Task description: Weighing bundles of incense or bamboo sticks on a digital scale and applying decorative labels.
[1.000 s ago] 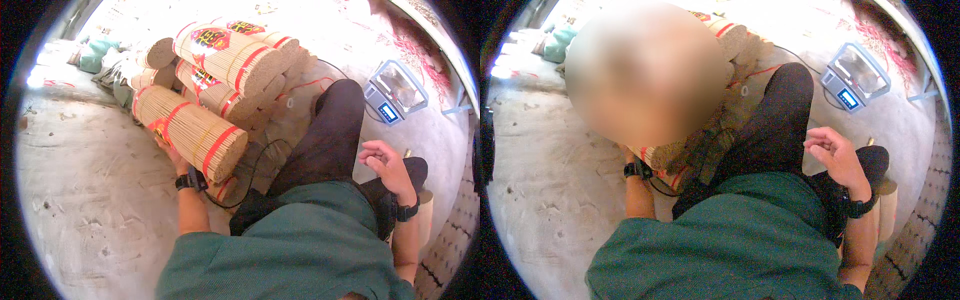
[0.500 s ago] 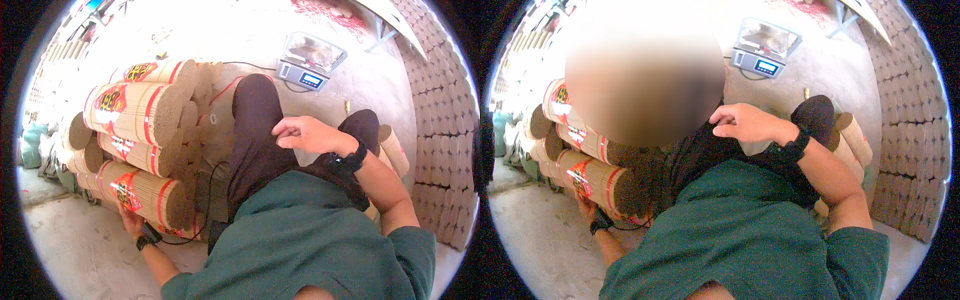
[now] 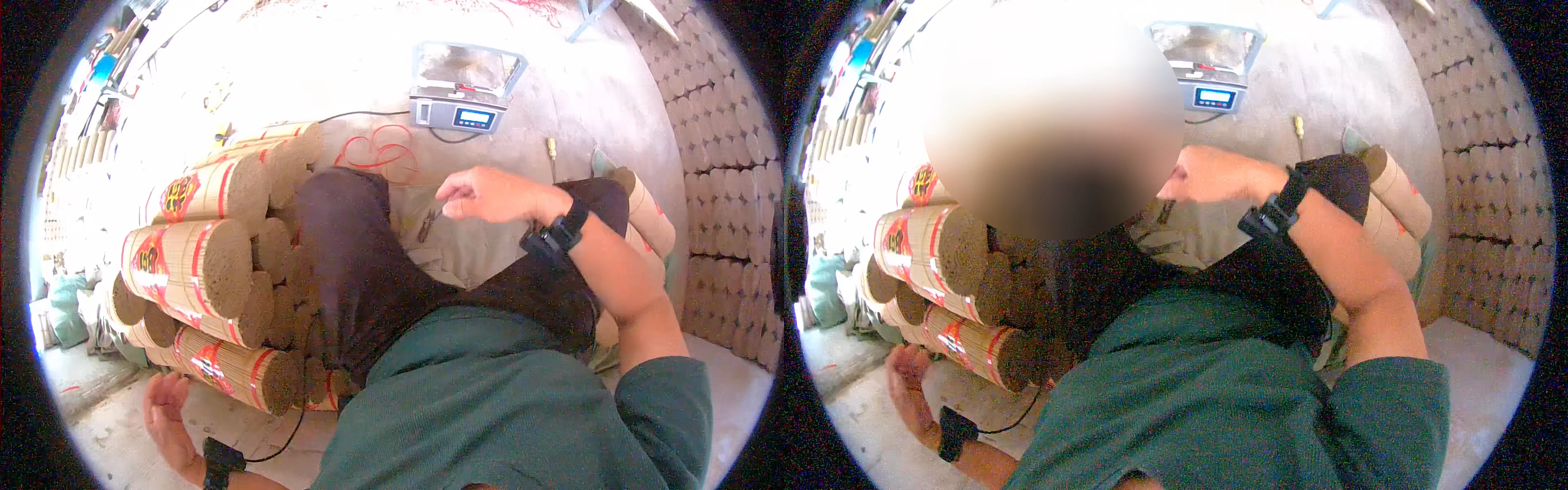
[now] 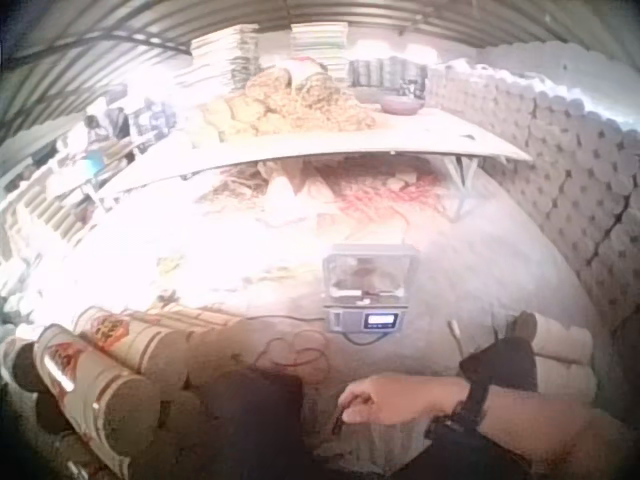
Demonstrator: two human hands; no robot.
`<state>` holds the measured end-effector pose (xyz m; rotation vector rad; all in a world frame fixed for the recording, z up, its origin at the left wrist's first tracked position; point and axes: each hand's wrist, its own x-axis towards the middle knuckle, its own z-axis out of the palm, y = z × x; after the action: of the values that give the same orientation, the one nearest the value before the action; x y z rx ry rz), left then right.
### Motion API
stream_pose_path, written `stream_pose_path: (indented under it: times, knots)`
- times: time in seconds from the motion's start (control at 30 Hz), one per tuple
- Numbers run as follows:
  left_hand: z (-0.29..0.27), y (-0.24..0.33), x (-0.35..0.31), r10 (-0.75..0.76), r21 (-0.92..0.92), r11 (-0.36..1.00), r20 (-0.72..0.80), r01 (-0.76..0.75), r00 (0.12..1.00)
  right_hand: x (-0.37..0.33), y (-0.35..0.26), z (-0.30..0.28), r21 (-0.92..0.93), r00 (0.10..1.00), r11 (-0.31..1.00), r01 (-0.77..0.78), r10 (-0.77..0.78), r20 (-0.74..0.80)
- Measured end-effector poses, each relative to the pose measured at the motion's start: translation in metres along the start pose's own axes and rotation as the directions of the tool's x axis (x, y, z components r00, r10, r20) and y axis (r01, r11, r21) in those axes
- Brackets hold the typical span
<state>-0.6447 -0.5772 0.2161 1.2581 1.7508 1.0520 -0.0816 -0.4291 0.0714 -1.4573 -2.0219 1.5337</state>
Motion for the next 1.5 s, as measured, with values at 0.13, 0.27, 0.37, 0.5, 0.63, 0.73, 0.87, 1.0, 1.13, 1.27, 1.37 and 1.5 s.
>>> stream_pose_path:
  times: [0.13,0.27,0.37,0.5,0.63,0.73,0.87,1.0,1.13,1.27,1.37,1.5]
  knots:
    - [0.069,0.097,0.038,0.258,-0.094,0.965,0.204,-0.244,0.944,0.003,0.041,-0.056,0.288,0.984,0.943,-0.168,0.176,-0.001]
    - [0.152,0.175,0.102,0.502,-0.344,0.864,0.52,-0.369,0.691,0.002,0.093,-0.114,0.424,0.947,0.871,-0.247,0.31,-0.084]
    - [0.239,0.22,0.165,0.504,-0.504,0.849,0.682,-0.158,0.53,0.002,0.138,-0.143,0.513,0.877,0.807,-0.291,0.439,-0.193]
    - [0.384,0.248,0.237,0.519,-0.361,0.847,0.721,-0.39,0.459,0.01,0.195,-0.159,0.706,0.787,0.663,-0.248,0.563,-0.252]
    - [0.538,0.234,0.292,0.449,-0.079,0.806,0.728,-0.587,0.519,0.031,0.244,-0.165,0.795,0.734,0.567,-0.214,0.63,-0.252]
    - [0.624,0.191,0.32,0.444,0.006,0.807,0.653,-0.591,0.613,0.049,0.274,-0.168,0.819,0.691,0.525,-0.232,0.682,-0.24]
    - [0.689,0.147,0.357,0.484,0.069,0.75,0.621,-0.658,0.617,0.077,0.308,-0.168,0.88,0.662,0.448,-0.16,0.709,-0.241]
    - [0.717,0.119,0.373,0.504,0.087,0.673,0.673,-0.735,0.541,0.111,0.346,-0.161,0.921,0.635,0.376,-0.107,0.738,-0.228]
    - [0.725,0.111,0.371,0.581,-0.013,0.666,0.635,-0.746,0.508,0.149,0.385,-0.151,0.932,0.617,0.361,-0.029,0.74,-0.268]
    - [0.725,0.114,0.356,0.799,-0.058,0.364,0.532,-0.929,0.28,0.166,0.407,-0.145,0.838,0.655,0.537,0.099,0.599,-0.461]
    - [0.72,0.115,0.344,0.73,0.035,0.403,0.59,-0.915,0.344,0.16,0.411,-0.145,0.645,0.618,0.762,0.059,0.479,-0.623]
    - [0.727,0.112,0.343,0.736,0.041,0.43,0.563,-0.902,0.376,0.162,0.412,-0.154,0.473,0.681,0.88,-0.047,0.374,-0.629]
